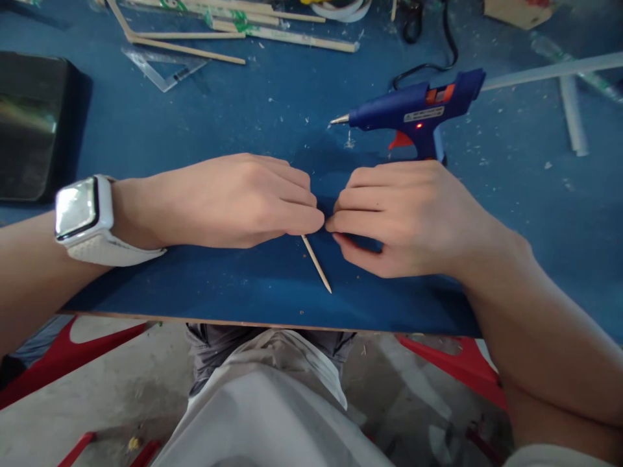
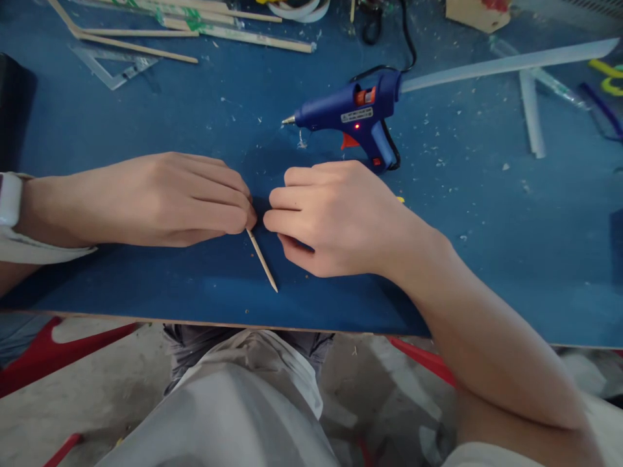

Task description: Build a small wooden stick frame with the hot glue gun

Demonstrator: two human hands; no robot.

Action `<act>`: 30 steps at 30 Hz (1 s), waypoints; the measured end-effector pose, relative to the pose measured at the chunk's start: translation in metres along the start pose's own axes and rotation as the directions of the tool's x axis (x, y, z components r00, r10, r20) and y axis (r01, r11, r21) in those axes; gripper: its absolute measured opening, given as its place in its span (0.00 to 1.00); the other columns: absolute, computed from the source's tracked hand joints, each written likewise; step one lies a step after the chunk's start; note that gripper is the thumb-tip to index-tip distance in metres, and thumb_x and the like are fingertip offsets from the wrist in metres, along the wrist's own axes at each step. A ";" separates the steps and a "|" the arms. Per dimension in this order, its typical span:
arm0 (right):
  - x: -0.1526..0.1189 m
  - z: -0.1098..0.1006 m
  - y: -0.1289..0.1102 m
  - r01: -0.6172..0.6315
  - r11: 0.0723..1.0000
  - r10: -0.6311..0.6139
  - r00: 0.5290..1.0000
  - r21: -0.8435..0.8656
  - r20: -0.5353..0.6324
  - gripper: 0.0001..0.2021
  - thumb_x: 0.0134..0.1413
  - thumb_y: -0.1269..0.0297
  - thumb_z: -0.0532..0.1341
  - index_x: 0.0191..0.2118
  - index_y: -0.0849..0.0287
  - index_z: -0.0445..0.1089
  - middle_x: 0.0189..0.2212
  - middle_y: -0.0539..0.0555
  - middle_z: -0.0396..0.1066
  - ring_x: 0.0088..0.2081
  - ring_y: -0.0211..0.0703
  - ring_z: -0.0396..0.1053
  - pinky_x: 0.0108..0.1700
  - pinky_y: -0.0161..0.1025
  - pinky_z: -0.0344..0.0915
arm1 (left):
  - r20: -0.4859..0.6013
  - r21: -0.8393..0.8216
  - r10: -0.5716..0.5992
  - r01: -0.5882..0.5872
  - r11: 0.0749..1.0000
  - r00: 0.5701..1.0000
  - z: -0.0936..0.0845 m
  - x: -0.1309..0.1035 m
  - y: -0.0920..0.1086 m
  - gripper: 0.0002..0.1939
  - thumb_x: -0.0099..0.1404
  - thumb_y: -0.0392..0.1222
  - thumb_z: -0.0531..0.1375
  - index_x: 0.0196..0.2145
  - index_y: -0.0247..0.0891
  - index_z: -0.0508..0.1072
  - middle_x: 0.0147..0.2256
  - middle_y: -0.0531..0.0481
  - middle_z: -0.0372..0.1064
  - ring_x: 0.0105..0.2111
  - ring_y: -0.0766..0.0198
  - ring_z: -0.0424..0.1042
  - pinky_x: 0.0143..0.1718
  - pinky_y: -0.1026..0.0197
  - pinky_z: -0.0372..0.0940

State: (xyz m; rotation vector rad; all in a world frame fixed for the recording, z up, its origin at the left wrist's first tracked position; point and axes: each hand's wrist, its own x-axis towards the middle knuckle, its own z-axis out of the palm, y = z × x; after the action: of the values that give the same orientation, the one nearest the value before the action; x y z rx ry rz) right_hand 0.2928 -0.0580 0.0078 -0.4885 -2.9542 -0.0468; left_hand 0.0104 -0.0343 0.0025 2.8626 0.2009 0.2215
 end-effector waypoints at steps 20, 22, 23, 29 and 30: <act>0.004 -0.002 -0.004 -0.074 0.993 0.068 0.996 0.097 0.064 0.22 0.86 0.68 0.48 0.47 0.56 0.80 0.43 0.52 0.81 0.44 0.46 0.76 0.41 0.43 0.69 | 0.009 -0.021 -0.027 0.027 0.999 1.000 0.000 -0.004 -0.002 0.27 0.89 0.38 0.41 0.43 0.36 0.78 0.43 0.46 0.78 0.50 0.58 0.78 0.54 0.52 0.77; 0.005 -0.002 -0.004 -0.067 0.991 0.060 0.996 0.112 0.065 0.23 0.87 0.68 0.47 0.47 0.56 0.81 0.43 0.53 0.81 0.45 0.46 0.77 0.42 0.43 0.71 | 0.002 -0.018 -0.022 0.022 1.000 1.000 -0.001 -0.003 -0.002 0.27 0.89 0.38 0.41 0.43 0.36 0.78 0.42 0.46 0.78 0.50 0.57 0.78 0.53 0.51 0.77; 0.006 -0.002 -0.003 -0.070 0.991 0.062 0.996 0.116 0.071 0.24 0.87 0.67 0.46 0.47 0.56 0.81 0.43 0.53 0.82 0.45 0.46 0.76 0.43 0.44 0.72 | 0.002 -0.022 -0.026 0.026 0.999 1.000 -0.001 -0.003 -0.002 0.27 0.89 0.38 0.40 0.43 0.37 0.78 0.42 0.45 0.78 0.50 0.57 0.79 0.53 0.51 0.77; 0.009 -0.003 -0.003 -0.112 0.986 0.096 0.988 0.126 0.124 0.24 0.88 0.64 0.47 0.47 0.58 0.82 0.45 0.54 0.83 0.46 0.49 0.75 0.44 0.47 0.73 | -0.031 -0.021 -0.079 0.078 0.997 0.996 0.002 -0.006 -0.001 0.21 0.86 0.35 0.43 0.46 0.42 0.75 0.45 0.48 0.76 0.50 0.56 0.81 0.46 0.54 0.76; 0.009 -0.002 -0.003 -0.117 0.984 0.102 0.988 0.138 0.116 0.23 0.88 0.64 0.48 0.47 0.58 0.82 0.46 0.54 0.83 0.46 0.49 0.74 0.45 0.47 0.72 | -0.049 -0.013 -0.079 0.078 0.997 0.996 0.003 -0.006 -0.001 0.19 0.85 0.35 0.44 0.46 0.42 0.74 0.44 0.49 0.75 0.48 0.57 0.80 0.44 0.56 0.75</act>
State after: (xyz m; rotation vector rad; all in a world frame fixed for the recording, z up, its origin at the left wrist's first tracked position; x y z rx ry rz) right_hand 0.2839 -0.0583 0.0113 -0.6510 -3.0003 0.2107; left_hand 0.0050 -0.0352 -0.0010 2.8329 0.3201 0.2778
